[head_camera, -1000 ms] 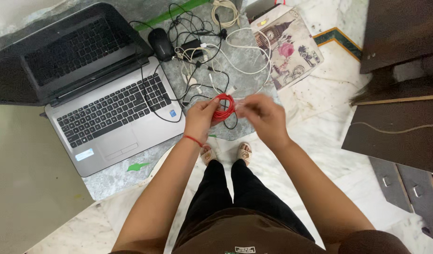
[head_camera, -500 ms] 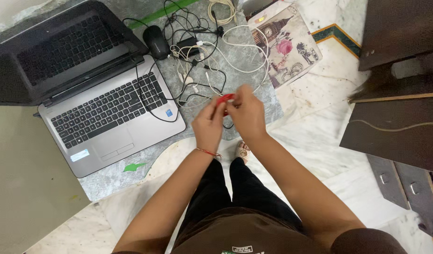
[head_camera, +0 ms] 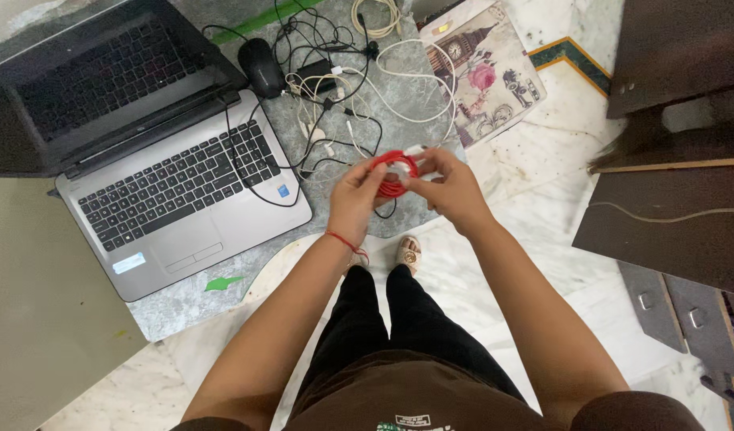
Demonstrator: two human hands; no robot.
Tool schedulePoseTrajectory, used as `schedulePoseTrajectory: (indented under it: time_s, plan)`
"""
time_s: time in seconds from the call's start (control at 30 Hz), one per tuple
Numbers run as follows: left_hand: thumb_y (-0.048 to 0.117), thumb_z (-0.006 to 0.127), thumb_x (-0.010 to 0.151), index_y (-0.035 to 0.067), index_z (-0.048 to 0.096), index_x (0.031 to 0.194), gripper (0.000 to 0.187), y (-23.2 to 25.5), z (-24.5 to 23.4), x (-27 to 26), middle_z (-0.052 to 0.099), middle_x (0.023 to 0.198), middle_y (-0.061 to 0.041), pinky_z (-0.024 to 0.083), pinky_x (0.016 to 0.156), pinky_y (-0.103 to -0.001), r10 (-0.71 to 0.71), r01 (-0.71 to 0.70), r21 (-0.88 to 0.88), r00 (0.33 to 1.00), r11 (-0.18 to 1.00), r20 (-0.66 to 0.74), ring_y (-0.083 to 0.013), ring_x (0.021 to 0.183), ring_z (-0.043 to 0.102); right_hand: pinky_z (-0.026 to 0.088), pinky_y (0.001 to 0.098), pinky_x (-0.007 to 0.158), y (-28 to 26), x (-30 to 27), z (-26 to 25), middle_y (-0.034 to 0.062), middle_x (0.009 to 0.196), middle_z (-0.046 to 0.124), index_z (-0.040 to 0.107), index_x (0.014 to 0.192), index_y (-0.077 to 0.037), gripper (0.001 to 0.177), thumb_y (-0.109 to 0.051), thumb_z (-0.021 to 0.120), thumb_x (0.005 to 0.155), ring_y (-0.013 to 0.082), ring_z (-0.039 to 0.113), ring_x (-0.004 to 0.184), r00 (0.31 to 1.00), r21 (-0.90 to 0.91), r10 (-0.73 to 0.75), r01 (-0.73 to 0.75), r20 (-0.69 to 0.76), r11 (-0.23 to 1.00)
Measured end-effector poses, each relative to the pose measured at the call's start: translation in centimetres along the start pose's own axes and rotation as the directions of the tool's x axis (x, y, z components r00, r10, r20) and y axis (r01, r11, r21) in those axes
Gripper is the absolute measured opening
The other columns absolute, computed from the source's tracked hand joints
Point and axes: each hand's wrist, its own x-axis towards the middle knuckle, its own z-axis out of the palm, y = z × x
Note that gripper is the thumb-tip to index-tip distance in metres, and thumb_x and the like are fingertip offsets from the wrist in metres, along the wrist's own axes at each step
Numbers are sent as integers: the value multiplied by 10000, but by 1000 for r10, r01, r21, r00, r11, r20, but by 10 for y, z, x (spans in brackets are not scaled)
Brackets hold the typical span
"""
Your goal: The person organizes a cluttered desk by coiling and bundling multiple cables, including a white power cable, a red USB cable, a black power adapter cable, and a white earphone cable. They place the coiled cables on the desk and briefly open a drawer to store a black power strip.
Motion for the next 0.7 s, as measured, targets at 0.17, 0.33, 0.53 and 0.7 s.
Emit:
schedulePoseTrajectory:
  time_s: [0.17,0.33,0.53,0.7]
  plan:
    - [302,639,1018,82,703,1276,345,-11,8,-1,764,927,-121,520,620,-294,-11,13,406,1000,914,-7,-159,744,717,323,248,440,37,16,5,5,680,593,646,903,-8,291,-196,864,857,71,447,506,979,64,67,-55,-192,996]
    - [352,642,990,117,674,1258,358,-17,-7,2,730,1035,-198,531,822,-469,149,-206,921,975,331,165,-374,945,691,523,270,483,78,46,-4,38,706,658,683,946,-22,326,-269,858,825,106,615,533,973,-156,173,-197,-155,968]
    - [200,575,964,113,690,1202,278,4,-58,-1,717,1177,-175,537,896,-475,424,-343,886,885,311,193,-379,1029,682,556,370,689,101,68,-42,128,863,739,735,1045,-55,440,-354,886,760,254,726,780,996,-665,-59,0,-66,746]
    - [161,635,995,88,686,1169,196,51,-116,1,711,1009,-143,553,764,-412,648,-148,936,755,318,-100,-295,815,693,535,437,738,71,43,-55,144,989,688,703,1140,-79,403,-203,834,780,326,681,885,914,-780,-366,96,-177,618]
